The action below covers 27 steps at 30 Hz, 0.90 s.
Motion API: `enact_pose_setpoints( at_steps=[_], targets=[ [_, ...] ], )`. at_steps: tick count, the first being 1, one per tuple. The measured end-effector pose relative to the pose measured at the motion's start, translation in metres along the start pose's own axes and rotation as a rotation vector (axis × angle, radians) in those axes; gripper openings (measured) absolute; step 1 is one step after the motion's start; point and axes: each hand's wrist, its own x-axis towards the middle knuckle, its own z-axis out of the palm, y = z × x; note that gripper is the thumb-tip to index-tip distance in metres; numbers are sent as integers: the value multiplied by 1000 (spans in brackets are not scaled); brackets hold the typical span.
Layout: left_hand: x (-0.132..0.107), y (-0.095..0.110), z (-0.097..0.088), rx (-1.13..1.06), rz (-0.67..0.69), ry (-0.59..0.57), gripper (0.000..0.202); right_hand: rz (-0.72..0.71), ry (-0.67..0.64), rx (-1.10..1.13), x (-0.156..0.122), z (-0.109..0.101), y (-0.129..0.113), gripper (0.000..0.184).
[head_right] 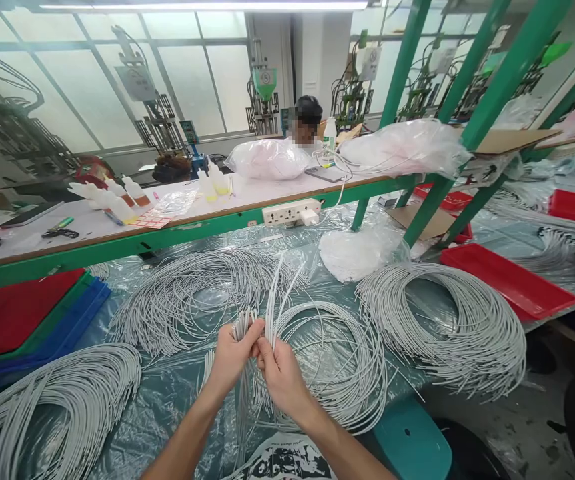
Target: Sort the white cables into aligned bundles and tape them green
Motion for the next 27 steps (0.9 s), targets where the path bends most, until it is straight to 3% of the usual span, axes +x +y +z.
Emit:
enact_pose_setpoints(
  at_steps=[4,8,12,17,22,27],
  targets=[
    [-4,-7,4,19,11,78,50,-7,25,-72,-1,1,-2,45],
    [-3,-15,3,-107,-99,219,44,-2,40,-143,0,6,-10,44],
    [6,-17,-10,-221,43,386,44,-60,76,-97,5,6,-12,43],
    [13,-3,-24,-388,49,344,41,59,-45,21,-2,-2,-7,47],
    [18,14,-28,-436,57,293,43,169,-213,-90,-25,-2,-4,49],
    [21,23,-23,-407,-38,99,46,238,-283,-161,-38,0,-3,50]
  ],
)
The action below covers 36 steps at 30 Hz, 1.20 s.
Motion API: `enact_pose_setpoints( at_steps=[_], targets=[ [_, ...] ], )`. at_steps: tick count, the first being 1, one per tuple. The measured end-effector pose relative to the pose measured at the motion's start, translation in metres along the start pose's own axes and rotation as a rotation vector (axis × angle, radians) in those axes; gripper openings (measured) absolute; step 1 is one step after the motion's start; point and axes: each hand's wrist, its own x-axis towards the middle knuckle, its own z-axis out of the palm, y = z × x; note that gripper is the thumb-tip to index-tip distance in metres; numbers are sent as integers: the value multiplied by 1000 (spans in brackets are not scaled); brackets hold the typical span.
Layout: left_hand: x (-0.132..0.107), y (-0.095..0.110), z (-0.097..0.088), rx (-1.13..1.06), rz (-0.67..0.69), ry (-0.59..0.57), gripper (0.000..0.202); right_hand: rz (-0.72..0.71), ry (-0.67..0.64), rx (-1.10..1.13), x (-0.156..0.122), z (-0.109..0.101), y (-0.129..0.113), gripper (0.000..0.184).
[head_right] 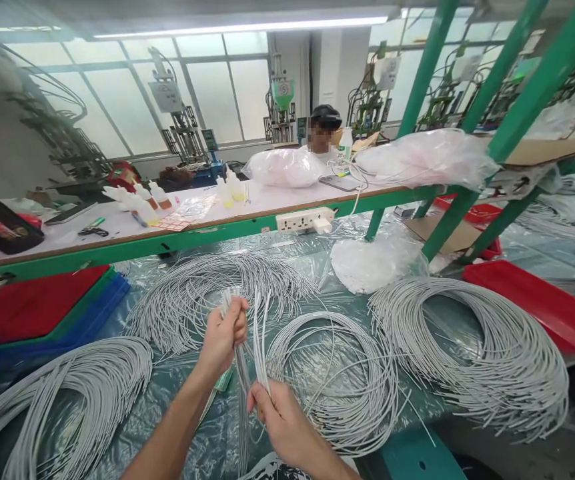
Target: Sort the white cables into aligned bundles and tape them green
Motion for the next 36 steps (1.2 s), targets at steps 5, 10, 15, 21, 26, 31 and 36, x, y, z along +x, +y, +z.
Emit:
enact_pose_setpoints(
  at_steps=[5,10,15,21,26,31,36],
  targets=[
    [4,-1,4,172,2,40,54,-8,-18,3,-2,-1,-2,50],
    [6,-5,-3,271,44,72,57,-28,-1,7,-3,-3,-3,49],
    [1,-7,-5,290,-1,-4,43,-24,2,7,-2,-4,-2,50],
    [-3,-3,-3,163,-16,69,44,-69,80,111,5,-7,10,52],
    [-4,-5,-3,157,21,114,44,-88,270,222,12,-12,7,50],
    [-6,-7,-1,142,49,121,44,-128,374,346,11,-14,-12,50],
    [-10,-10,1,141,73,90,41,-111,448,412,14,-15,-14,51]
  ],
)
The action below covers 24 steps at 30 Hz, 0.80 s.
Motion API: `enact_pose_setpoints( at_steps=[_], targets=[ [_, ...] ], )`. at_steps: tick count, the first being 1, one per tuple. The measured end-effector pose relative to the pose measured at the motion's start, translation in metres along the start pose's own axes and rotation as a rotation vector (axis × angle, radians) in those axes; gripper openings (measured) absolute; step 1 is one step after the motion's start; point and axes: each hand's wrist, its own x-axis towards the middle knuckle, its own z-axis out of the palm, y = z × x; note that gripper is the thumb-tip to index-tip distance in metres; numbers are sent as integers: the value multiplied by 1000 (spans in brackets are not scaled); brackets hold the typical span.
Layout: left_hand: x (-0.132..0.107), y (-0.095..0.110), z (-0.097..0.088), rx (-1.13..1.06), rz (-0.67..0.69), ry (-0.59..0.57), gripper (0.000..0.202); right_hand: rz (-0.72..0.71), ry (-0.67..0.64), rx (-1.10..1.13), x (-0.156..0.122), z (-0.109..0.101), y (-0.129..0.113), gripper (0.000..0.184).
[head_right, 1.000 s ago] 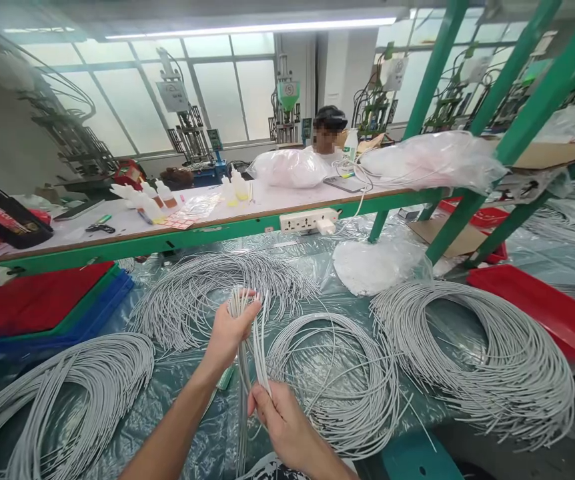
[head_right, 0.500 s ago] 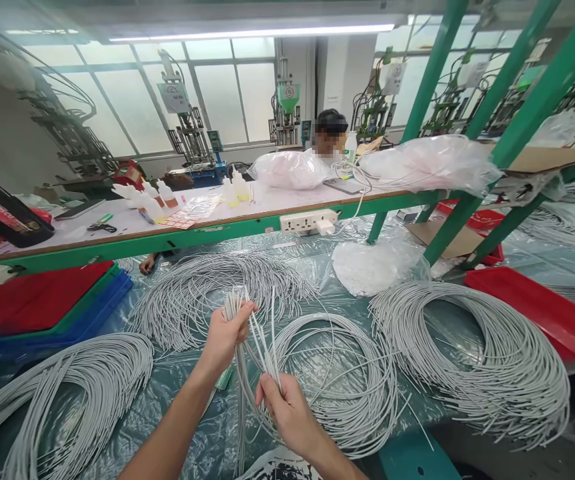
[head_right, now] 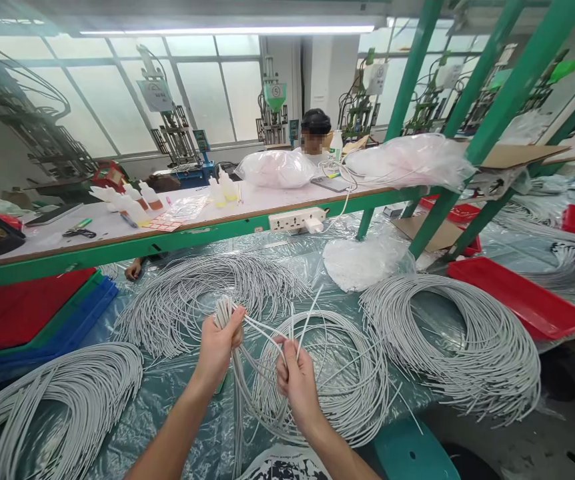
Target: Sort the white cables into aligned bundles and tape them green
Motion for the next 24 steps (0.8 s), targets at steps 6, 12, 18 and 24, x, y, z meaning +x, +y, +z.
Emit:
enact_pose_setpoints(
  at_steps=[6,12,18,24],
  targets=[
    [-7,0,-5,96,34,-63,42,-167,201,-51,22,-16,-6,51],
    [-8,3,-5,287,81,-185,42,-115,18,-112,30,-23,-25,54],
    [-10,1,11,250,61,-204,43,-8,-144,-211,18,8,-16,58],
    [-10,0,6,202,38,-174,46,-50,-140,-226,14,12,-7,56]
  ],
)
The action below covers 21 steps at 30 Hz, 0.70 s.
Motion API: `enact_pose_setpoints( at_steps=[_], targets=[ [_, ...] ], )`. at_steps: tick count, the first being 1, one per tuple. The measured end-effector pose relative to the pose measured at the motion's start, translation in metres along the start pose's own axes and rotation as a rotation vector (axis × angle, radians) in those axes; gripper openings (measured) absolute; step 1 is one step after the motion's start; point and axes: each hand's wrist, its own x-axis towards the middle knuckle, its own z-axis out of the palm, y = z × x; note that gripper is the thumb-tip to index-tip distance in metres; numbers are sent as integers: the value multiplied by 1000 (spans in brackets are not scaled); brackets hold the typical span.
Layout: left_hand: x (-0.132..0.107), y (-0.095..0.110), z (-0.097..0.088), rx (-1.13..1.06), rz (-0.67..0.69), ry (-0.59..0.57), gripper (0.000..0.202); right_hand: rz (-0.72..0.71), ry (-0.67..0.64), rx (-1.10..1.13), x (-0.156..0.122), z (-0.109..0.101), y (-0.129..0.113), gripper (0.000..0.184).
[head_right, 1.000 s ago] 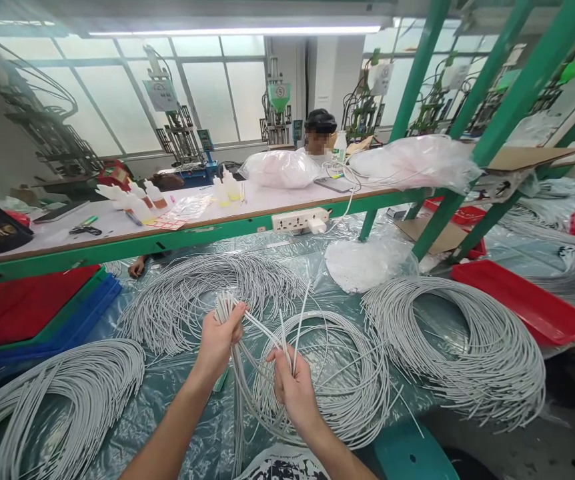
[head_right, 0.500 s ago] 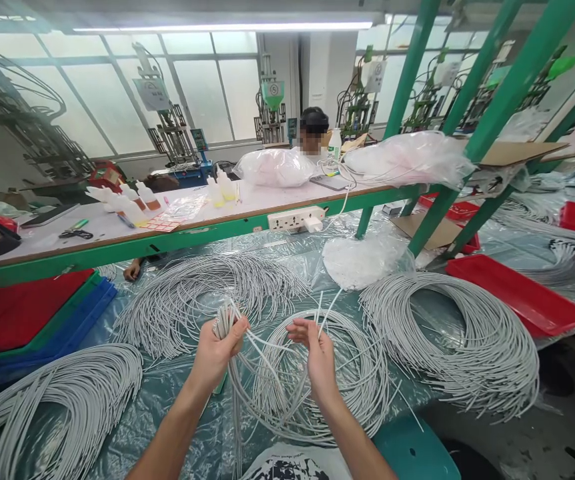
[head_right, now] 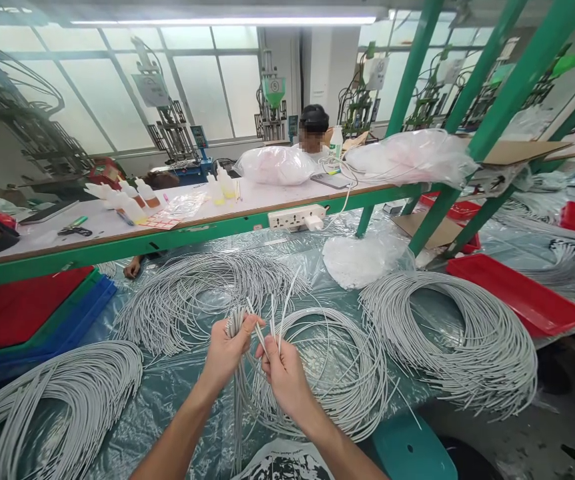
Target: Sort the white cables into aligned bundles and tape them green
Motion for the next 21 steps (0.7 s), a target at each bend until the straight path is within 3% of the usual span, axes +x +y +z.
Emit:
enact_pose_setpoints(
  at_steps=[10,14,18,21],
  targets=[
    [3,-10,-8,-14,-27,20,47,-22,-59,-35,-4,-5,11,49],
    [3,-8,-5,-54,-54,-7,47,-63,-27,-69,-6,-3,14,48],
    [1,-11,5,-176,-109,68,46,-112,27,-80,-8,3,16,48],
    [0,-16,12,-245,-135,188,42,-124,17,-129,-10,8,20,48]
  ],
)
